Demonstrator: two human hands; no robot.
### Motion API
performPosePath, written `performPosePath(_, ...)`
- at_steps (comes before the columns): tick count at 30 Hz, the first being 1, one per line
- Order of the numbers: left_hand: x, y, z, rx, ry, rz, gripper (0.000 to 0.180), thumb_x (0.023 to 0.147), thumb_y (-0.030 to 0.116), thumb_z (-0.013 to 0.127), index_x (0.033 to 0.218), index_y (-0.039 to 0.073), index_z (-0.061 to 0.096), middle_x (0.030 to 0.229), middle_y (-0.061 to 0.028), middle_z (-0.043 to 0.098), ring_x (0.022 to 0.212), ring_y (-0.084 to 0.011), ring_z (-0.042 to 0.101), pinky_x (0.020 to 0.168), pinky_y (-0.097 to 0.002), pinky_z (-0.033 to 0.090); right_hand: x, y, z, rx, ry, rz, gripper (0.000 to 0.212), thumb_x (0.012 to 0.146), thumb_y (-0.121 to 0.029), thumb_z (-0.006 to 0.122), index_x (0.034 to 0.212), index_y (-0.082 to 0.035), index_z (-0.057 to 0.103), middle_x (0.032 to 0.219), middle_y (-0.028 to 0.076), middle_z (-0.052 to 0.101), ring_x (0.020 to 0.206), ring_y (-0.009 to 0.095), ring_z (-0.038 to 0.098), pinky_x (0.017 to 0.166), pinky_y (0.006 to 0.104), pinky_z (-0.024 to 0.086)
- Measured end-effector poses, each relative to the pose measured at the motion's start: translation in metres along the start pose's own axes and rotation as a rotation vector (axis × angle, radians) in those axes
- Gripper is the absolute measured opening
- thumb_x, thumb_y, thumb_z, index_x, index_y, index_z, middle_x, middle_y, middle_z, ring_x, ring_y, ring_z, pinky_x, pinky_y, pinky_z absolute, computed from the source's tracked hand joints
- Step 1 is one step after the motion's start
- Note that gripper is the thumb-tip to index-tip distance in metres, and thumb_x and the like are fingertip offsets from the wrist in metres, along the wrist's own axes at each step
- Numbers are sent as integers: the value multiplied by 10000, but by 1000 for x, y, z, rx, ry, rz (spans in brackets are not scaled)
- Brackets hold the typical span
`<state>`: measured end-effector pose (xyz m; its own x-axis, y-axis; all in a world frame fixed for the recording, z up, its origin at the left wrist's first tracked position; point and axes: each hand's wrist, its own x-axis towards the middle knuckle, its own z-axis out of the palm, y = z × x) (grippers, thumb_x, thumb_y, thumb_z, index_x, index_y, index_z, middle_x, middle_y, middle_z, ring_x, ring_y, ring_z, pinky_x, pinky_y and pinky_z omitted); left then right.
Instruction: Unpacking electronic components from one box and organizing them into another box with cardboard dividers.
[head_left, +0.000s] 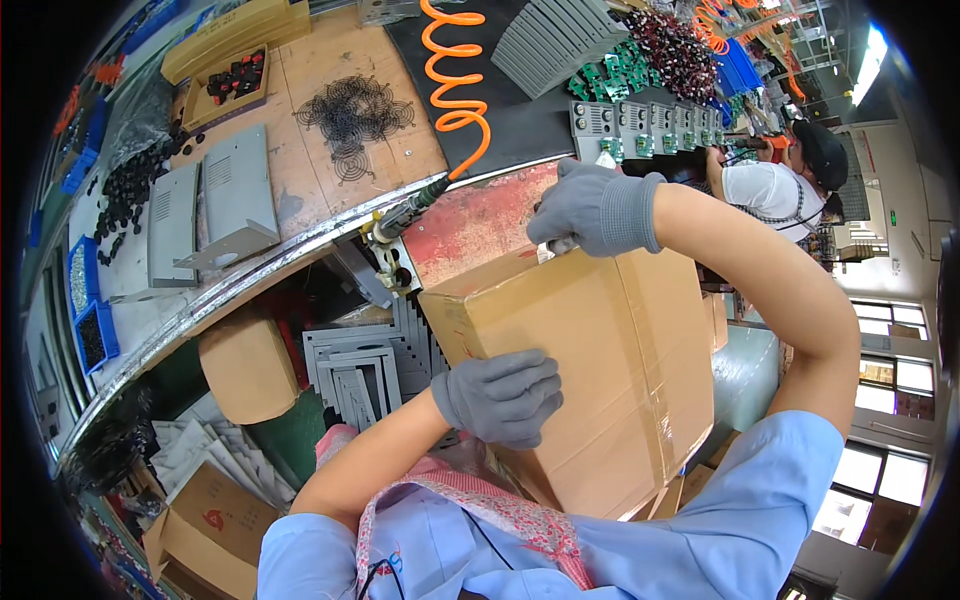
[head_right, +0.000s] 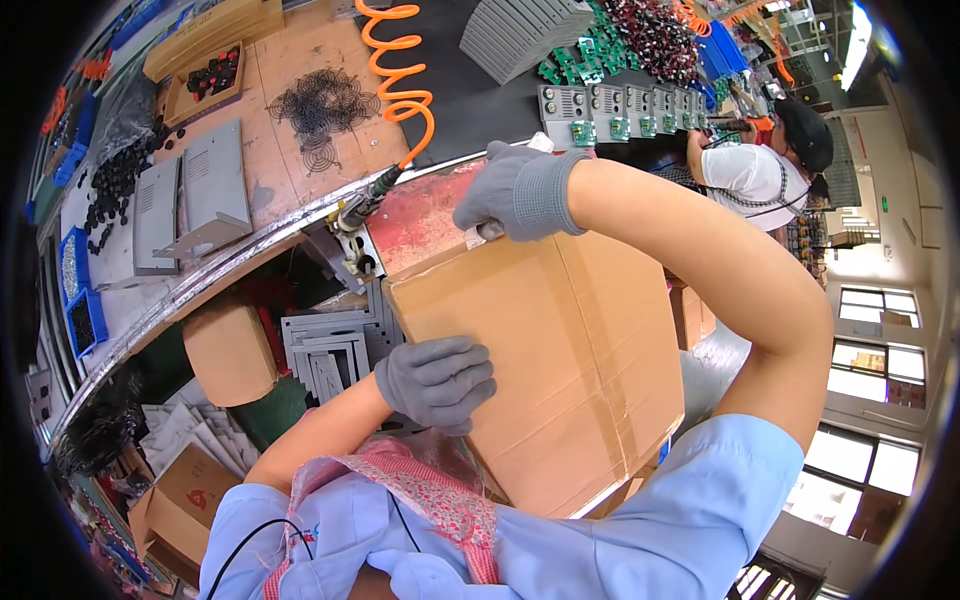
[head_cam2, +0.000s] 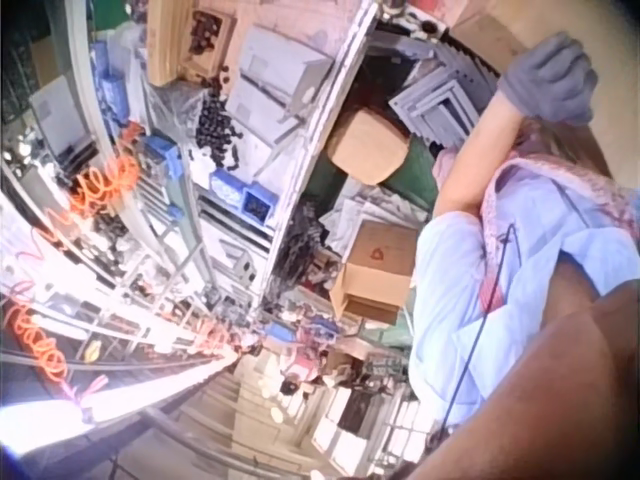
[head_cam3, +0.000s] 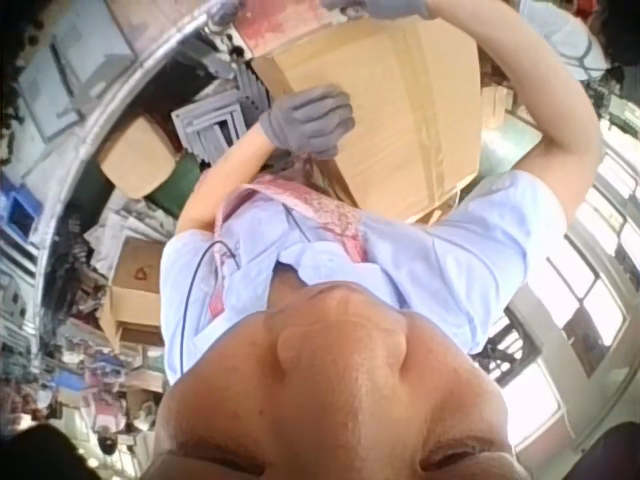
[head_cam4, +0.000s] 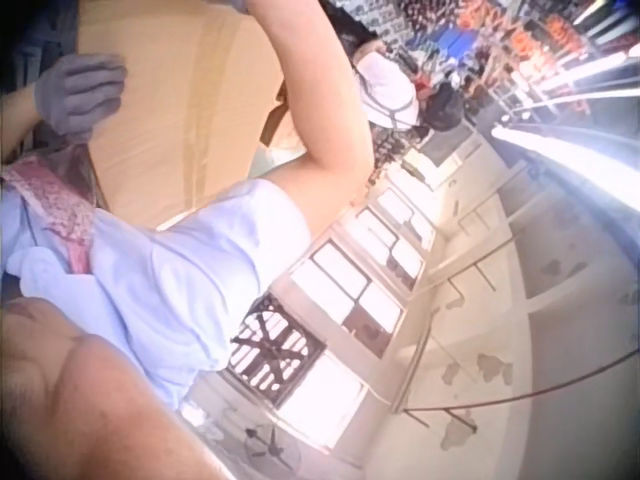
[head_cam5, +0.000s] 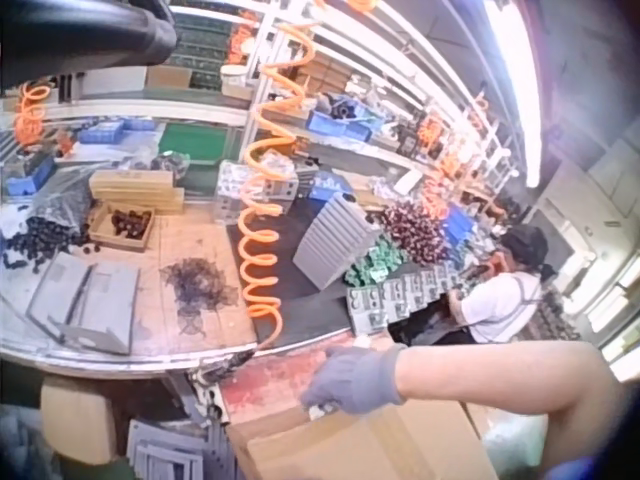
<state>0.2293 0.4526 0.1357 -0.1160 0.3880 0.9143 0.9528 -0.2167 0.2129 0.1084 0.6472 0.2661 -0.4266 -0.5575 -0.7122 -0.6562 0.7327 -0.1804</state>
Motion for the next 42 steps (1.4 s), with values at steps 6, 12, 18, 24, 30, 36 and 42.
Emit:
performPosePath(6, 4, -1, -3, -2, -56, -6, 196, 701, 251, 559, 775, 76, 606, 889, -82, 597, 895, -245, 606, 847, -367, 508, -15, 19, 14, -30, 50, 24, 126, 712, -37, 564, 759, -143, 515, 702, 27, 542, 781, 225, 567, 803, 372, 355)
performPosePath(12, 3, 1, -1, 7, -75, -17, 224, 680, 240, 554, 801, 64, 625, 872, -70, 593, 890, -240, 606, 832, -365, 512, -39, 42, 31, -26, 229, 3, 151, 705, -20, 564, 797, -137, 544, 749, 43, 555, 837, 235, 562, 823, 372, 363)
performPosePath(18, 4, 2, -2, 49, -50, -14, 231, 693, 251, 538, 796, 69, 634, 863, -70, 612, 870, -234, 613, 801, -365, 514, -74, 67, 63, -76, 218, 182, 208, 679, -1, 567, 837, -134, 545, 783, 24, 560, 891, 221, 555, 847, 389, 365)
performPosePath(24, 7, 3, -1, 52, -60, -8, 246, 700, 276, 522, 792, 80, 638, 859, -75, 629, 847, -232, 625, 787, -377, 514, -145, 117, 107, -463, 103, 315, 184, 692, -61, 589, 857, -128, 540, 765, 41, 550, 880, 239, 546, 817, 391, 396)
performPosePath(30, 3, 6, 0, 63, -64, -18, 286, 743, 299, 470, 797, 84, 651, 859, -77, 637, 853, -236, 631, 801, -390, 509, -129, 21, 130, 264, 687, 698, 176, 789, -204, 585, 916, -86, 551, 806, 148, 617, 780, 350, 602, 670, 428, 477)
performPosePath(36, 4, 6, -4, 86, -77, -27, 314, 793, 310, 439, 818, 78, 650, 903, -83, 630, 897, -249, 618, 849, -407, 491, -84, -51, 86, 852, 623, 834, 220, 921, -211, 455, 877, -6, 521, 627, 102, 587, 444, 171, 570, 469, 302, 469)
performPosePath(42, 2, 9, -2, 103, -79, -32, 336, 848, 305, 406, 866, 71, 646, 934, -94, 623, 938, -259, 605, 878, -423, 476, -72, -54, 91, 648, 632, 891, 236, 901, -230, 447, 893, -20, 554, 689, 150, 628, 537, 250, 630, 609, 390, 512)
